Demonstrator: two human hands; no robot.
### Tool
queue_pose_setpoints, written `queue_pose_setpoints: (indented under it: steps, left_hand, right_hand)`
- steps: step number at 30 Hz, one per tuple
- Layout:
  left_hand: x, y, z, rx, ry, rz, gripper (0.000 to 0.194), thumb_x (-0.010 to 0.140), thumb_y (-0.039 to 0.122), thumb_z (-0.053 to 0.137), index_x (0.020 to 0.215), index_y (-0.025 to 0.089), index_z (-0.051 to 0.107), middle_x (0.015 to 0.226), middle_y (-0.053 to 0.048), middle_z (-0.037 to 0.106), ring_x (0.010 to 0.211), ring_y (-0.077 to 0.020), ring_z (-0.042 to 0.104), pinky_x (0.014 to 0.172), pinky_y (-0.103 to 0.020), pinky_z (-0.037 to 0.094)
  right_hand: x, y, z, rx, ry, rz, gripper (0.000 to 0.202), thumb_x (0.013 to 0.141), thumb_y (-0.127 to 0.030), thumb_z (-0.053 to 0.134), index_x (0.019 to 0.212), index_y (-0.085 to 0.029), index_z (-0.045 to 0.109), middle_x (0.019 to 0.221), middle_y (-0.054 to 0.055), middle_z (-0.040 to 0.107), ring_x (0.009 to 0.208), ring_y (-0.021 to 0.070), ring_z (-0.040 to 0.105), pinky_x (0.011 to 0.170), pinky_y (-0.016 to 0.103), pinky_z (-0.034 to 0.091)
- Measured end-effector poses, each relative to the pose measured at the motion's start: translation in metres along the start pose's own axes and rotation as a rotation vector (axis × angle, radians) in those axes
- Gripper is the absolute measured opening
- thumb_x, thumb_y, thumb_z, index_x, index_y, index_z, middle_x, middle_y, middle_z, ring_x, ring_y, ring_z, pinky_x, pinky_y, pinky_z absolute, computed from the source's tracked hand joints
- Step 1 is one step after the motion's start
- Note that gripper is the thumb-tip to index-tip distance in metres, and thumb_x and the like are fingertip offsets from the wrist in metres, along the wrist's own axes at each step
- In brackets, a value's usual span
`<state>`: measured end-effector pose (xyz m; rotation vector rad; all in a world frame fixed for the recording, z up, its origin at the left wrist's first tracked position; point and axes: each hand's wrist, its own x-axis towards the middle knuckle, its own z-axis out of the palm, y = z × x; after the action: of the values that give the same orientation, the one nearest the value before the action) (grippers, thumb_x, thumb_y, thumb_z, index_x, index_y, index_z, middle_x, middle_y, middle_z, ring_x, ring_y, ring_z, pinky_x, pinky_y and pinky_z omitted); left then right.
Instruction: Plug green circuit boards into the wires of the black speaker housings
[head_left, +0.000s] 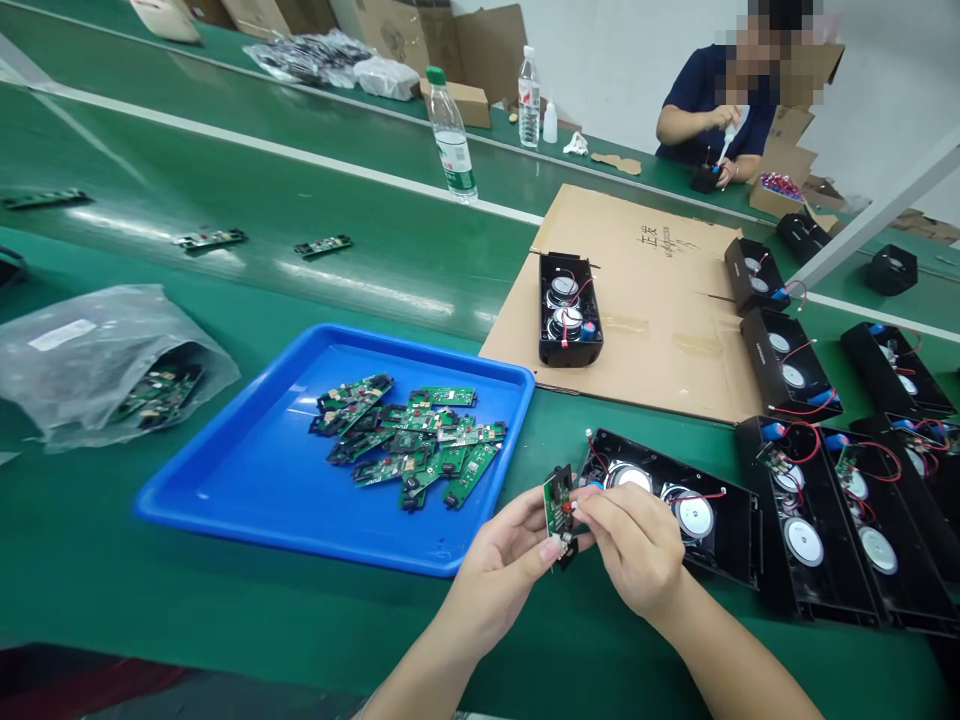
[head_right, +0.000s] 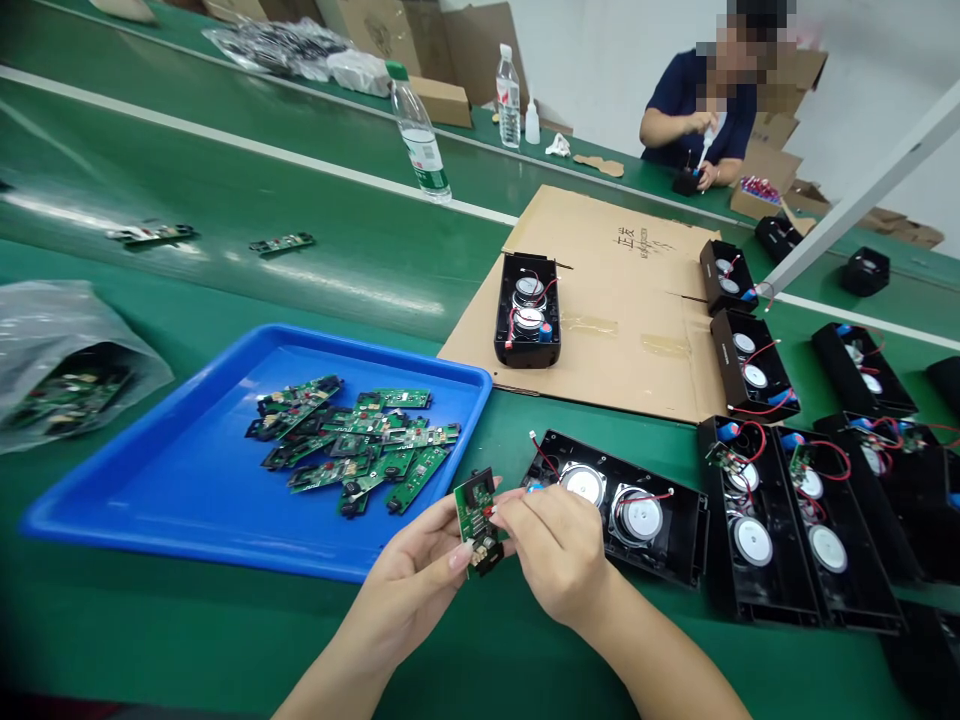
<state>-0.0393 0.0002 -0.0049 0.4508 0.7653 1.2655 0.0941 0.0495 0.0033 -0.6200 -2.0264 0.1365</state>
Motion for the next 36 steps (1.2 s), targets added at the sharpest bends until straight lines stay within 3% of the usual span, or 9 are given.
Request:
queue_pose_setpoints:
  steps: [7, 14, 21, 24, 26, 29, 32, 36]
  left_hand:
    - [-0.001, 0.001, 0.001, 0.055, 0.008, 0.006, 0.042, 0.066, 0.034, 0.078, 0.104, 0.019, 0.068, 0.106, -0.012, 0.071, 0.105, -0.0299, 0.062, 0.089, -0.039, 0.050]
    - [-0.002, 0.001, -0.008, 0.217, -0.072, -0.005, 0.031, 0.072, 0.031, 0.075, 0.101, 0.022, 0.067, 0.103, -0.009, 0.072, 0.098, -0.0231, 0.066, 0.080, -0.026, 0.052]
    - [-0.001, 0.003, -0.003, 0.385, 0.024, -0.074, 0.042, 0.069, 0.036, 0.076, 0.106, 0.021, 0.064, 0.111, -0.009, 0.069, 0.106, -0.0261, 0.061, 0.090, -0.031, 0.049]
    - [0.000, 0.004, 0.002, 0.403, 0.087, -0.091, 0.040, 0.066, 0.036, 0.078, 0.100, 0.019, 0.067, 0.101, -0.009, 0.071, 0.096, -0.0260, 0.064, 0.083, -0.030, 0.052]
    - [-0.002, 0.006, 0.002, 0.376, 0.128, -0.102, 0.040, 0.066, 0.037, 0.078, 0.100, 0.019, 0.068, 0.091, -0.007, 0.073, 0.082, -0.0232, 0.067, 0.072, -0.029, 0.054]
    - [-0.008, 0.009, 0.000, 0.302, 0.206, -0.118, 0.041, 0.068, 0.038, 0.076, 0.105, 0.022, 0.067, 0.083, -0.004, 0.072, 0.069, -0.0197, 0.065, 0.061, -0.027, 0.054]
    - [-0.013, 0.011, -0.004, 0.214, 0.291, -0.130, 0.041, 0.069, 0.042, 0.074, 0.106, 0.025, 0.067, 0.088, -0.003, 0.073, 0.077, -0.0222, 0.066, 0.067, -0.029, 0.055]
    - [-0.016, 0.012, -0.006, 0.339, 0.314, -0.140, 0.041, 0.065, 0.045, 0.076, 0.102, 0.028, 0.070, 0.102, -0.003, 0.074, 0.105, -0.0267, 0.061, 0.085, -0.028, 0.050]
  right_hand:
    - [-0.001, -0.001, -0.003, -0.020, -0.038, -0.054, 0.012, 0.084, -0.002, 0.053, 0.089, -0.008, 0.062, 0.072, 0.010, 0.067, 0.064, 0.0160, 0.060, 0.051, 0.026, 0.048]
    - [-0.010, 0.005, -0.003, 0.022, -0.030, -0.066, 0.013, 0.086, -0.003, 0.052, 0.090, -0.009, 0.063, 0.070, 0.007, 0.067, 0.061, 0.0144, 0.059, 0.052, 0.026, 0.048]
    - [-0.005, 0.001, -0.007, -0.026, -0.163, -0.125, 0.028, 0.094, -0.009, 0.037, 0.083, -0.009, 0.063, 0.068, 0.007, 0.066, 0.061, 0.0143, 0.059, 0.052, 0.026, 0.047]
    - [0.003, 0.003, -0.029, -0.008, -0.243, -0.074, 0.024, 0.097, -0.019, 0.040, 0.091, -0.012, 0.062, 0.079, 0.007, 0.068, 0.073, 0.0147, 0.060, 0.065, 0.028, 0.051]
    - [0.002, 0.010, -0.054, -0.043, -0.273, 0.049, 0.023, 0.097, -0.026, 0.042, 0.097, -0.014, 0.061, 0.087, 0.007, 0.067, 0.081, 0.0158, 0.059, 0.072, 0.030, 0.051]
    - [-0.011, 0.032, -0.097, -0.286, -0.356, 0.271, 0.019, 0.094, -0.019, 0.045, 0.088, -0.016, 0.062, 0.082, 0.007, 0.062, 0.078, 0.0185, 0.054, 0.067, 0.033, 0.050]
    - [-0.031, 0.054, -0.123, -0.509, -0.494, 0.314, 0.011, 0.086, -0.010, 0.054, 0.086, -0.015, 0.064, 0.084, 0.008, 0.060, 0.080, 0.0220, 0.050, 0.065, 0.036, 0.048]
    - [-0.048, 0.064, -0.126, -0.536, -0.580, 0.279, 0.012, 0.084, -0.008, 0.057, 0.079, -0.016, 0.064, 0.086, 0.008, 0.060, 0.081, 0.0220, 0.049, 0.067, 0.037, 0.048]
